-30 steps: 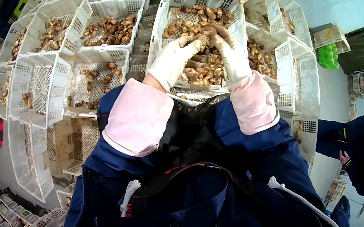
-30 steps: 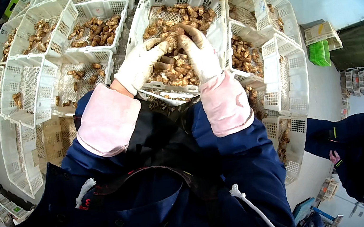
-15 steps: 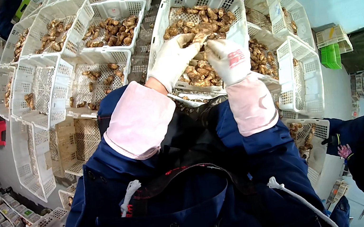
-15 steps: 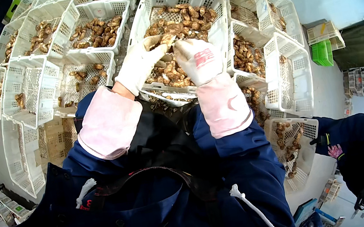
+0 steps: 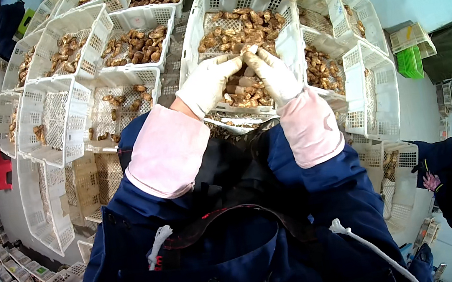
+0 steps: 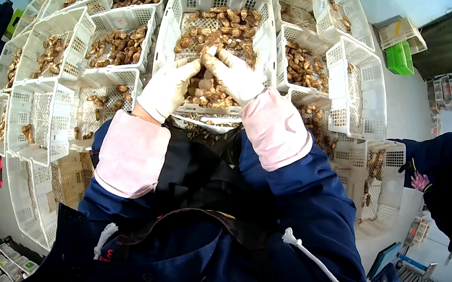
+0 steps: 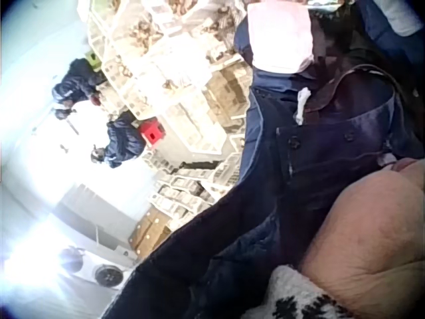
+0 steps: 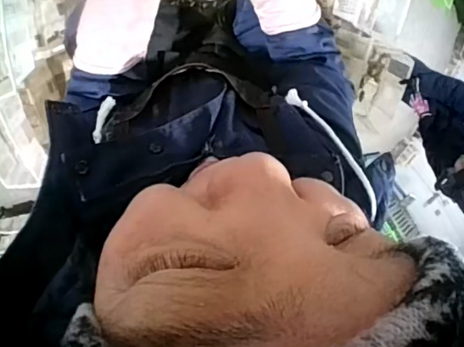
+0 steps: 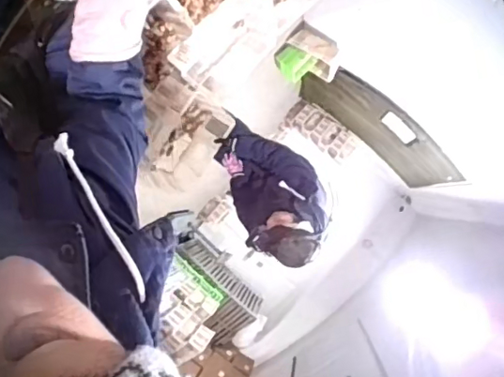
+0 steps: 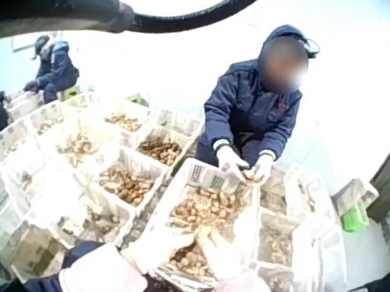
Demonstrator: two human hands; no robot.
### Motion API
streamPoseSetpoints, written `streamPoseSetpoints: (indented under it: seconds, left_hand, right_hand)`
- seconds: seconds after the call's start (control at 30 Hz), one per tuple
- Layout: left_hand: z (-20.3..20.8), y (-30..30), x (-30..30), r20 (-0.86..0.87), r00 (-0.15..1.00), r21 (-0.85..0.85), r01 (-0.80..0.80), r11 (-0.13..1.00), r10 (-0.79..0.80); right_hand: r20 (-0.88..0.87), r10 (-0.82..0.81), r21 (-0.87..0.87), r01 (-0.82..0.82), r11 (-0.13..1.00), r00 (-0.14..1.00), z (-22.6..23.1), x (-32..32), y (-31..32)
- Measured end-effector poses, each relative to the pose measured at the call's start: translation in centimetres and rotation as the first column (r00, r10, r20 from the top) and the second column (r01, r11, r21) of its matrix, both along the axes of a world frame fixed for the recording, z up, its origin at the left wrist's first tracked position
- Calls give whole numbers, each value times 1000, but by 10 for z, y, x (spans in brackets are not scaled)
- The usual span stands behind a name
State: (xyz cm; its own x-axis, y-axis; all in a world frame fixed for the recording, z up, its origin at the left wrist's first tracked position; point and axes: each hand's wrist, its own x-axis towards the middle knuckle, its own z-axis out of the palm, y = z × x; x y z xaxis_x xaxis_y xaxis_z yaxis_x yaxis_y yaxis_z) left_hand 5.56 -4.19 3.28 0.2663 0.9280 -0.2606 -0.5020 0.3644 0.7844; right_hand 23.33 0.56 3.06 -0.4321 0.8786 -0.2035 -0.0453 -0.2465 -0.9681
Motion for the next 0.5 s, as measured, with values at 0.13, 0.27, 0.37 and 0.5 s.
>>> streamPoseSetpoints:
  seconds: [0.13, 0.27, 0.37, 0.5]
  left_hand:
    - [19, 1, 1, -409, 912, 11, 30, 999, -23]
    - [24, 1, 0, -428, 892, 92, -116, 989, 145]
    - [21, 10, 18, -397, 845, 469, -150, 870, 359]
    - [13, 10, 10, -612, 767, 410, 97, 907, 195]
  right_hand:
    - [7, -108, 198, 105, 975, 994, -5, -1, 4]
    - [273, -202, 271, 126, 954, 940, 9, 7, -6]
    - [635, -194, 446, -149, 883, 748, 0, 17, -10]
    - [453, -253, 561, -53, 826, 855, 6, 8, -44]
